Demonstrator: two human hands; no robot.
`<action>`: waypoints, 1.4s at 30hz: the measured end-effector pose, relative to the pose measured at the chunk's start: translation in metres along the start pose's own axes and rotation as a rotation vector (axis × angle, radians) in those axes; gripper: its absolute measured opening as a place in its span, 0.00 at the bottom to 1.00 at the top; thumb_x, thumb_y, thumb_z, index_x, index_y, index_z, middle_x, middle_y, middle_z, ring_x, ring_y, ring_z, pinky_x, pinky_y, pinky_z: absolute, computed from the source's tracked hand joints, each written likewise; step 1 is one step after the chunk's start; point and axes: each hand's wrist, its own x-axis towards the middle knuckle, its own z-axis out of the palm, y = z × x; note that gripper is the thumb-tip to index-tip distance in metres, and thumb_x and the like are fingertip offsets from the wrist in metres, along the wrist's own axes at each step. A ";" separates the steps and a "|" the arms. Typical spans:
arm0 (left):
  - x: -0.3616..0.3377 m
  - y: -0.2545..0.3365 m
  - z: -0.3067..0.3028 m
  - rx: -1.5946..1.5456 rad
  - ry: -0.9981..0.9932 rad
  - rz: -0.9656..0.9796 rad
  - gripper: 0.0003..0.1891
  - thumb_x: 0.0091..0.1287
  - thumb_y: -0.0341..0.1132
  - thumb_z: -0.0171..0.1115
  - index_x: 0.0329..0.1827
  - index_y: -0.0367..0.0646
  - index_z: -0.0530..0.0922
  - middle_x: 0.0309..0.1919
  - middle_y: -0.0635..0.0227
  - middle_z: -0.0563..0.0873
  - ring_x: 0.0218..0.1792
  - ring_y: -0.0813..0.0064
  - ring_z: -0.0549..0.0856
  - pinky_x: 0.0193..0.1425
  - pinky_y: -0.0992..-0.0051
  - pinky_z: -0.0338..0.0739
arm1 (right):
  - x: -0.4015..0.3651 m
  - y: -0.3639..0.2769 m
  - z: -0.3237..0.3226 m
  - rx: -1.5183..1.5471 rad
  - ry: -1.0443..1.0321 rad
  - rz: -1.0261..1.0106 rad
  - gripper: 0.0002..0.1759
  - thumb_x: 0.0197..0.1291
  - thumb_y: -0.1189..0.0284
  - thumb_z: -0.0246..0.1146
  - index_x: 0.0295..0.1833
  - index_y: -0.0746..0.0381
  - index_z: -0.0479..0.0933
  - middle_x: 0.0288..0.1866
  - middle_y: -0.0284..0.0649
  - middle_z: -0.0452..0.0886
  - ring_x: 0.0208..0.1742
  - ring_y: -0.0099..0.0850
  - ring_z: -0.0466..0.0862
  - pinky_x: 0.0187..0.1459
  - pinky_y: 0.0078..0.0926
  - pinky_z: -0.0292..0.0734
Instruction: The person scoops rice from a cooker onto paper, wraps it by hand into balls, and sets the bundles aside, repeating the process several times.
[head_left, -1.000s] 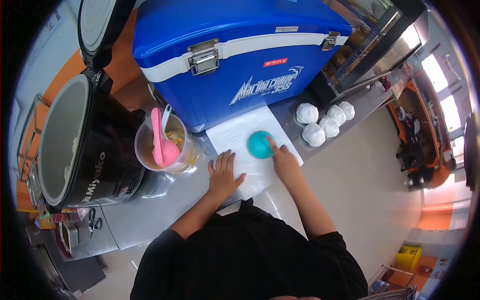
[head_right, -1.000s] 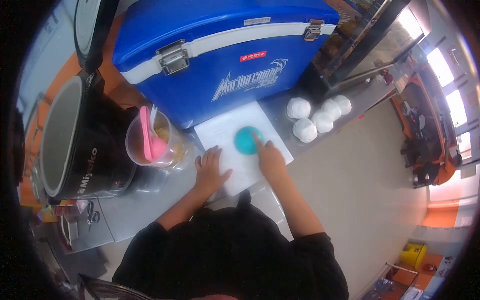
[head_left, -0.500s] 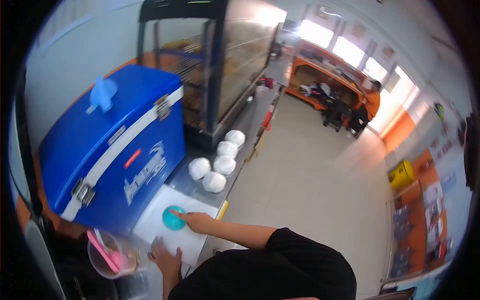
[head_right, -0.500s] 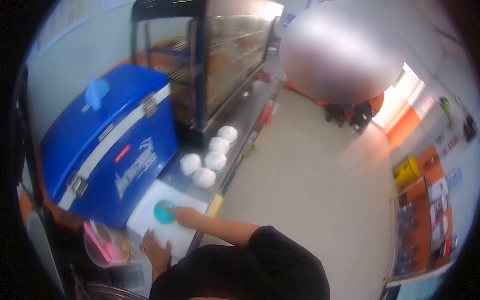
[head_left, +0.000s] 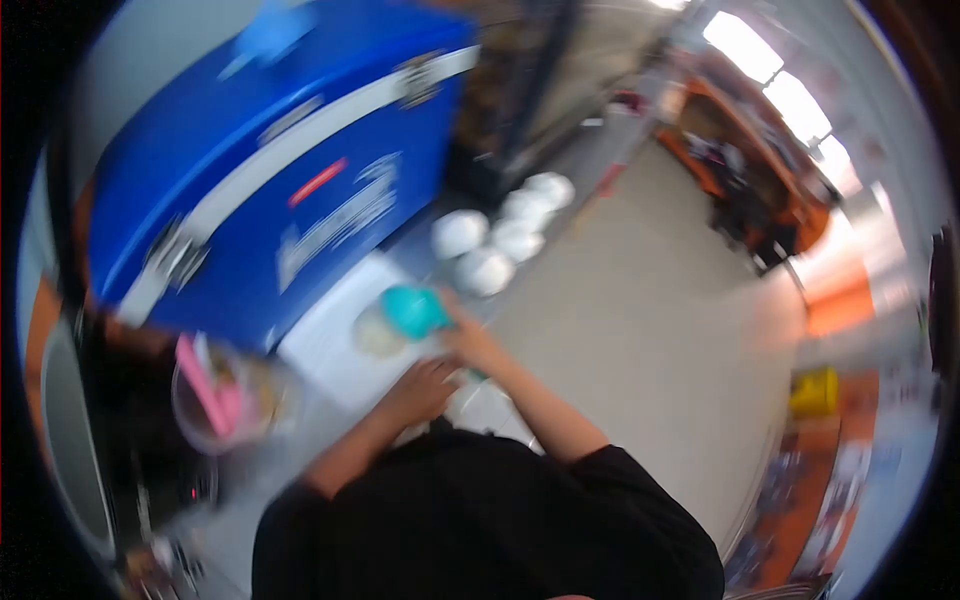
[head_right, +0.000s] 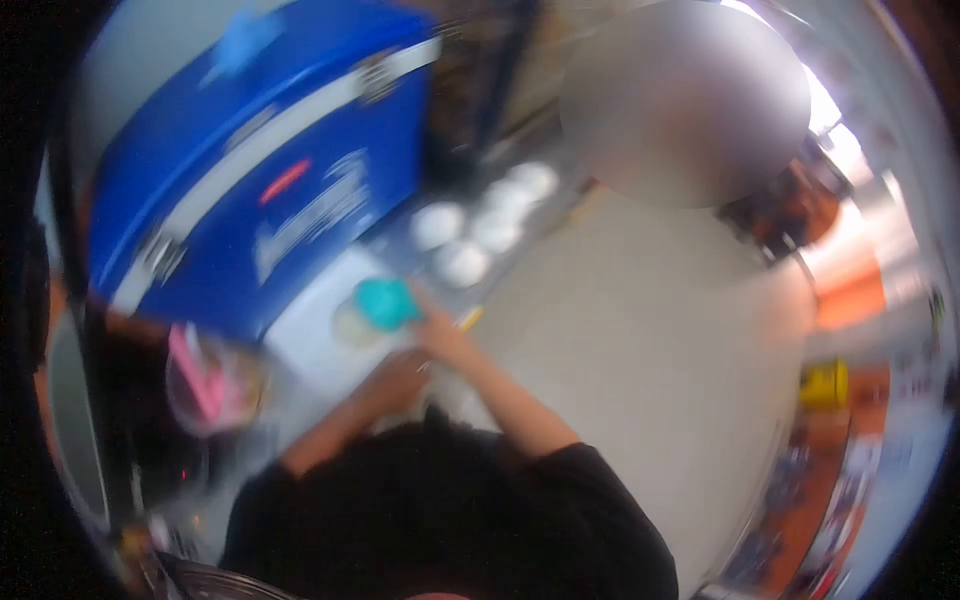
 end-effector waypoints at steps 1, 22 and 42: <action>0.007 -0.006 0.010 -0.039 0.000 -0.019 0.17 0.57 0.33 0.62 0.51 0.44 0.81 0.62 0.60 0.77 0.67 0.60 0.72 0.68 0.57 0.66 | -0.003 -0.019 -0.006 -0.052 -0.006 -0.040 0.42 0.63 0.73 0.57 0.80 0.47 0.48 0.73 0.55 0.66 0.69 0.48 0.73 0.66 0.41 0.69; 0.007 0.004 0.042 0.043 -0.031 -0.262 0.40 0.61 0.57 0.58 0.74 0.46 0.64 0.76 0.50 0.58 0.77 0.50 0.53 0.79 0.45 0.37 | 0.038 -0.060 0.026 -0.783 -0.306 -0.274 0.37 0.68 0.65 0.58 0.79 0.42 0.51 0.35 0.57 0.84 0.33 0.59 0.82 0.36 0.52 0.74; 0.017 0.018 0.058 0.178 -0.092 -0.326 0.42 0.59 0.62 0.58 0.76 0.53 0.63 0.75 0.56 0.62 0.75 0.52 0.59 0.76 0.42 0.47 | 0.046 -0.058 0.048 -1.026 -0.592 -0.200 0.39 0.70 0.66 0.54 0.80 0.47 0.42 0.42 0.62 0.82 0.41 0.61 0.83 0.43 0.57 0.76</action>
